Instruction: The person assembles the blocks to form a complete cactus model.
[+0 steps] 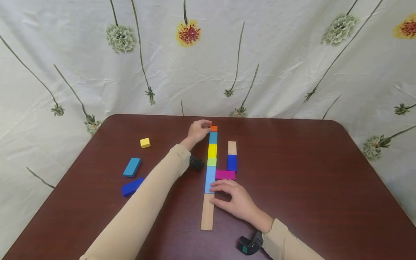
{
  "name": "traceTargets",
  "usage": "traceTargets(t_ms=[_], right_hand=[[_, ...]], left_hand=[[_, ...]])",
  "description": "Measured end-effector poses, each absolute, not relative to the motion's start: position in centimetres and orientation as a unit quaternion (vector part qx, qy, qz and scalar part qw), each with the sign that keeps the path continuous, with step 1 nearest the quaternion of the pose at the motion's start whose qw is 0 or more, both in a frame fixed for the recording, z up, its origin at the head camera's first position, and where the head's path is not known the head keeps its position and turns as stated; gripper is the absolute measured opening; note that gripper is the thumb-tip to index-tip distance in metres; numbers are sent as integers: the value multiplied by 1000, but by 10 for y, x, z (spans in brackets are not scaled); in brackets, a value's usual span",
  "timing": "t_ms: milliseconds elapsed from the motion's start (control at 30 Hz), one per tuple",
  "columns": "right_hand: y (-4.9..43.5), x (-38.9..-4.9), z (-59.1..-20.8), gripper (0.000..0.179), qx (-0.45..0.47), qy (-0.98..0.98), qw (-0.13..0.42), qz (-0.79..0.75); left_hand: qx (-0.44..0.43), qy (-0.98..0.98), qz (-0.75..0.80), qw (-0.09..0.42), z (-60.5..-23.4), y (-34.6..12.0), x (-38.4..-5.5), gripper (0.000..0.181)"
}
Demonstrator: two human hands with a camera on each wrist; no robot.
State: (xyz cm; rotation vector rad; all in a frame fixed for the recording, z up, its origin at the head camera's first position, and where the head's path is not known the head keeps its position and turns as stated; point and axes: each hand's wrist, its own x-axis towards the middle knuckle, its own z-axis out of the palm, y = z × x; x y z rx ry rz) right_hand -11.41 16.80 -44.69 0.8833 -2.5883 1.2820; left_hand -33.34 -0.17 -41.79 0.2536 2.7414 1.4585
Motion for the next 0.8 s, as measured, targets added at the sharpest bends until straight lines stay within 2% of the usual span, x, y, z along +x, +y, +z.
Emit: traceTargets(t_ms=[467, 800], right_hand=[[166, -113, -447, 26, 291, -855, 58, 426], [167, -113, -446, 27, 288, -856, 65, 425]], left_hand=[[80, 867, 492, 25, -408, -15, -330, 37], [115, 834, 540, 13, -355, -60, -318, 39]])
